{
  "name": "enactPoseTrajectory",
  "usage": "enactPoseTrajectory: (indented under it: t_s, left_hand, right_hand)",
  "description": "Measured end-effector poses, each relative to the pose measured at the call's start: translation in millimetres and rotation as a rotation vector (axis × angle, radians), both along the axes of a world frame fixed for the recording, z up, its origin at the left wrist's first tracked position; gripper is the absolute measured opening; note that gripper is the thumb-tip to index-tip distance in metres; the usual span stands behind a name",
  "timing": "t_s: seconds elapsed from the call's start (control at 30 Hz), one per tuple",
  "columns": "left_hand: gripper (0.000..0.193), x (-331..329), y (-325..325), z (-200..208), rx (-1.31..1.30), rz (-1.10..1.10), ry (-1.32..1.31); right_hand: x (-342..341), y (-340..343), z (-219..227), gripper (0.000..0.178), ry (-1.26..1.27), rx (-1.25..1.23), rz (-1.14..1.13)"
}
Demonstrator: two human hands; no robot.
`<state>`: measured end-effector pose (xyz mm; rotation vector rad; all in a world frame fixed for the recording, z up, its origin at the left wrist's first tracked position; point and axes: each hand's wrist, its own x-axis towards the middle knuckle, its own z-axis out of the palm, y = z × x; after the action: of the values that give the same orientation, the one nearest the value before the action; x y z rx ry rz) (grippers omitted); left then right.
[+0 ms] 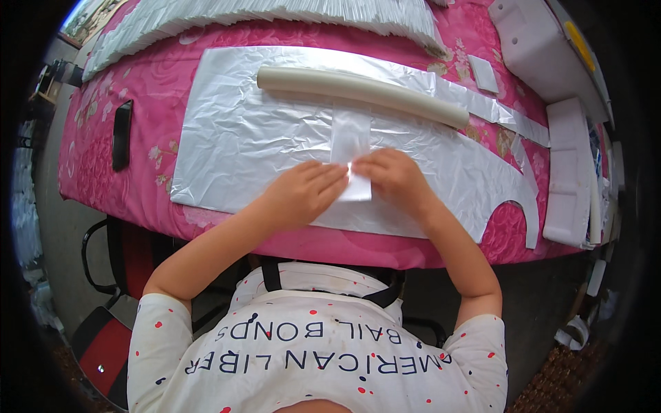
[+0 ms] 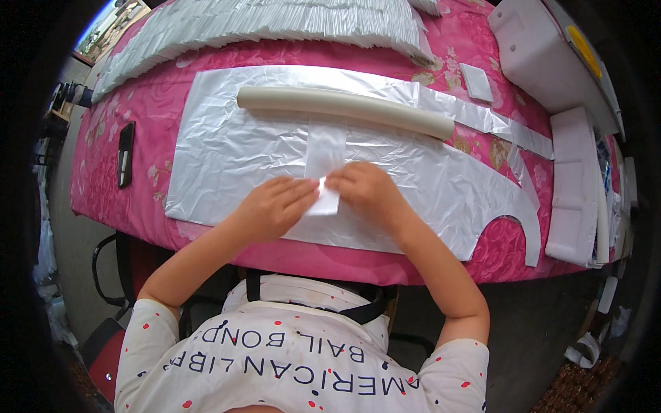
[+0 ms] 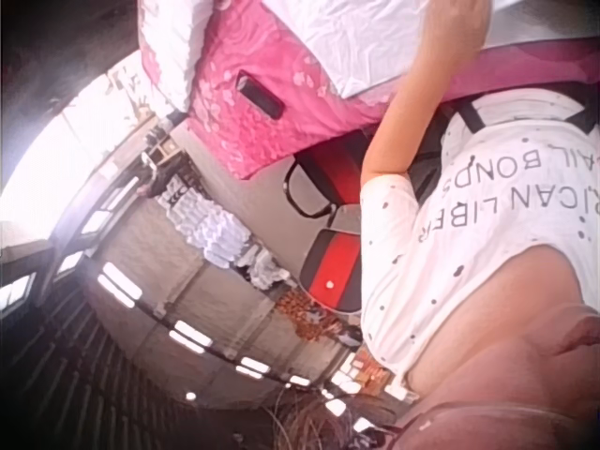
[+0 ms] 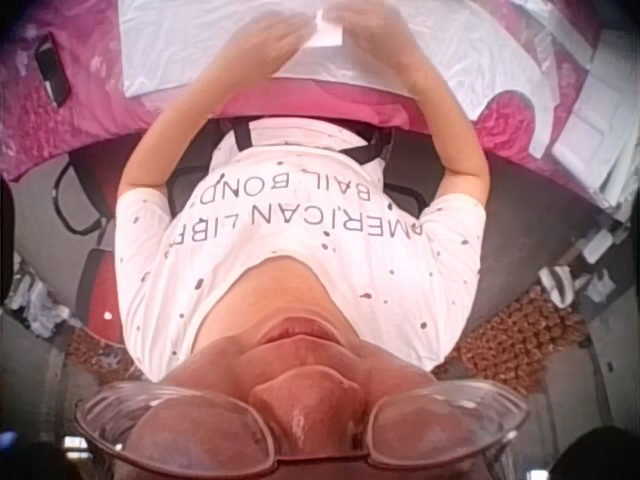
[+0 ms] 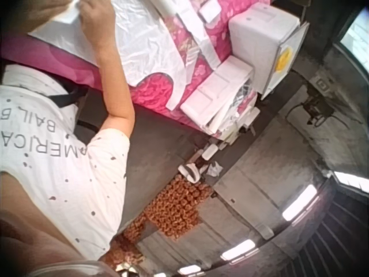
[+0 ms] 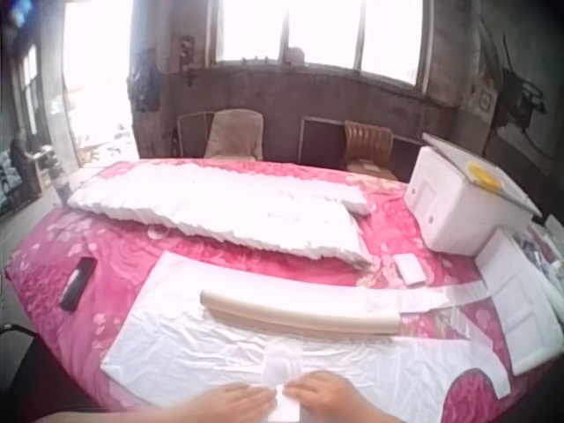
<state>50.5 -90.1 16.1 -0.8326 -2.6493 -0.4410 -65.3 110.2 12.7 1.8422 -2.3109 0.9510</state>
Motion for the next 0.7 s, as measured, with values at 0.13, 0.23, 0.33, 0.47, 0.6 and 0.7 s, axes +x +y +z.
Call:
enactPoseTrajectory:
  t_s: [0.13, 0.23, 0.33, 0.47, 0.6, 0.7]
  left_hand:
    - [0.044, 27.4, 2.1, 4.2, 0.038, -0.035, -0.137]
    - [0.046, 30.5, 5.8, -4.3, 0.122, 0.003, -0.143]
    - [0.042, 27.1, 8.4, -2.3, 0.268, 0.055, -0.225]
    - [0.037, 15.0, 9.8, 11.3, 0.266, 0.312, -0.552]
    - [0.049, -3.2, 13.1, 8.5, 0.734, 0.531, -0.691]
    - [0.063, -13.0, 11.6, 12.7, 0.672, 0.589, -0.725]
  right_hand:
    - [39.8, 8.6, 6.0, 0.027, -0.078, -0.011, 0.023]
    - [46.9, 10.9, 4.8, 0.029, -0.098, -0.014, 0.006]
    - [42.8, 10.2, 4.8, 0.028, -0.241, -0.002, -0.108]
    - [30.3, -1.6, 11.7, 0.014, -0.627, 0.126, -0.355]
    - [6.1, -19.3, 26.3, 0.025, -0.957, 0.399, -0.462]
    - [-3.0, -25.4, 29.1, 0.027, -1.069, 0.495, -0.483]
